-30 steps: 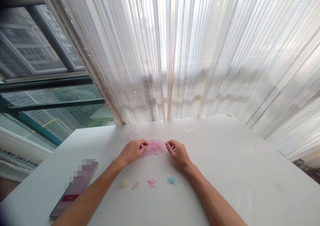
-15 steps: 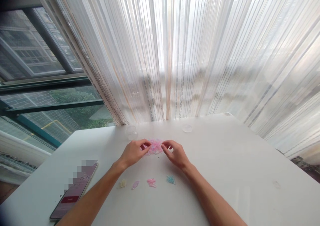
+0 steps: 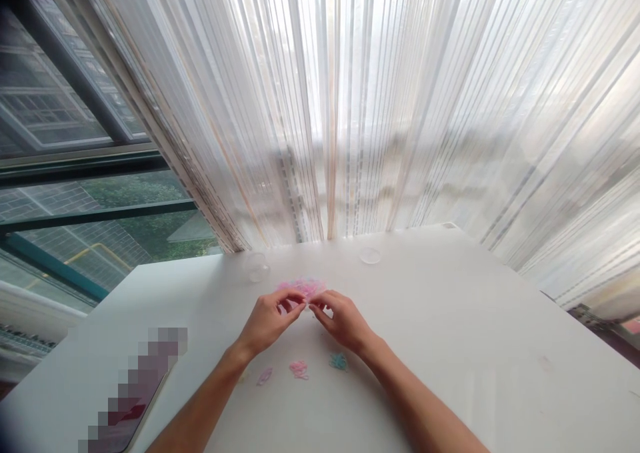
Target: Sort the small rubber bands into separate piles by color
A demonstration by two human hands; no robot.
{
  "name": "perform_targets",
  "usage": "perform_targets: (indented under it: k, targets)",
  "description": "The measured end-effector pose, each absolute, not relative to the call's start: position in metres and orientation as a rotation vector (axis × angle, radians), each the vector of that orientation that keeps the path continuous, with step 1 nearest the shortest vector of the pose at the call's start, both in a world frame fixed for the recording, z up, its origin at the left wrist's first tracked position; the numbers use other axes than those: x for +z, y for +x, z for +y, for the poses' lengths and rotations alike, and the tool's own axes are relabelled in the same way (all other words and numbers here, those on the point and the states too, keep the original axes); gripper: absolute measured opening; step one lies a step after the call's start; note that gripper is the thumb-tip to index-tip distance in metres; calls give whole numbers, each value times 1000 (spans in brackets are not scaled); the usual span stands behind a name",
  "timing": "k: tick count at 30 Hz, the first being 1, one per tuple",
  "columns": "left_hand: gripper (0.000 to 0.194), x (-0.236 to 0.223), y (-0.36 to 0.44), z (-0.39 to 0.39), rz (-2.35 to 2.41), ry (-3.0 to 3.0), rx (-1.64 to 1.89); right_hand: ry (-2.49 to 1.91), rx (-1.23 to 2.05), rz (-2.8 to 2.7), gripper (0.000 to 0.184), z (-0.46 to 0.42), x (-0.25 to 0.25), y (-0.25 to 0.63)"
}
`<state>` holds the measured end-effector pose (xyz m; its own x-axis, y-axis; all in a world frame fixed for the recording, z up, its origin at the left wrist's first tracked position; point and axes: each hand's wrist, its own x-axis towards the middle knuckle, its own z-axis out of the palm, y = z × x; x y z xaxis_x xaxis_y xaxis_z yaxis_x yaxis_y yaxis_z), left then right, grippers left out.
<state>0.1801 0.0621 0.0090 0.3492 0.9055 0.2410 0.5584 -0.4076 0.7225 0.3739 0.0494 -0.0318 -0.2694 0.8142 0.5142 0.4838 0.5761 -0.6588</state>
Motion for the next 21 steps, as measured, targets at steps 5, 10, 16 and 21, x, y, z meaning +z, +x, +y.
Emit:
perform_targets:
  k: [5,10,16,21]
  targets:
    - [11,4,178,62,1251,2042,874,-1031,480,-1929,13,49,-34,374]
    - [15,1,175,59,1242,2014,857,-1034,496,-1921,13,49,-34,373]
    - [15,0,177,57,1248,2021,850,-1032,503,-1927,12,48,-33,372]
    - [13,0,177,56,1269,2018,872,-1043,519,-1931,11,47,-31,372]
